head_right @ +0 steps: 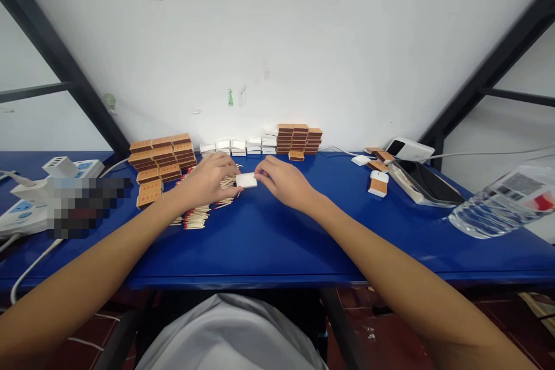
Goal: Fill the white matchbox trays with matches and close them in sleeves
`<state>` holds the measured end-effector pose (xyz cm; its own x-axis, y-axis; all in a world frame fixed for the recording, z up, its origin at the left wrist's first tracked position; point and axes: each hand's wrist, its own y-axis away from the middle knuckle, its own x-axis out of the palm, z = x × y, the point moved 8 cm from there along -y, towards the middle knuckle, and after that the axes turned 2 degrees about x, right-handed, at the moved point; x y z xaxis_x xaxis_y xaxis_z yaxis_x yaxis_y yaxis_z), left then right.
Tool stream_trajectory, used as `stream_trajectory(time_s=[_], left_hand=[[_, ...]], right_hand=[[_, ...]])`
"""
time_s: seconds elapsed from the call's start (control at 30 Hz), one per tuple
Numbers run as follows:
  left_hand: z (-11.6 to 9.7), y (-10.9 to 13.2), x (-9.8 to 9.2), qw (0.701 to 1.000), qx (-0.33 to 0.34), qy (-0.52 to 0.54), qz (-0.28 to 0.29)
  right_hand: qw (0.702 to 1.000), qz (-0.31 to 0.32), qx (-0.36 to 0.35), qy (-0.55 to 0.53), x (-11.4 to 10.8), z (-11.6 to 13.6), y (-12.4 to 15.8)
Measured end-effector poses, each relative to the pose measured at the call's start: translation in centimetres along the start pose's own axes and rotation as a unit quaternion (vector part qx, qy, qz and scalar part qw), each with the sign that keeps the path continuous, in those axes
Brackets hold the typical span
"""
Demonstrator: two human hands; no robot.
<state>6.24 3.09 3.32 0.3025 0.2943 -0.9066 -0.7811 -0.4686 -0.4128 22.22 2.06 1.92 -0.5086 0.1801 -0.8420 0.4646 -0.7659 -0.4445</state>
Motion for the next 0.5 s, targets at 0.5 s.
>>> stream_trajectory(time_s=[0.5], left_hand=[[3.7,0.3,-1.2,0.996,-0.07,-0.054,0.007]], right_hand=[[0.988,0.139,-0.036,-0.053,4.5,0.5,-0.9]])
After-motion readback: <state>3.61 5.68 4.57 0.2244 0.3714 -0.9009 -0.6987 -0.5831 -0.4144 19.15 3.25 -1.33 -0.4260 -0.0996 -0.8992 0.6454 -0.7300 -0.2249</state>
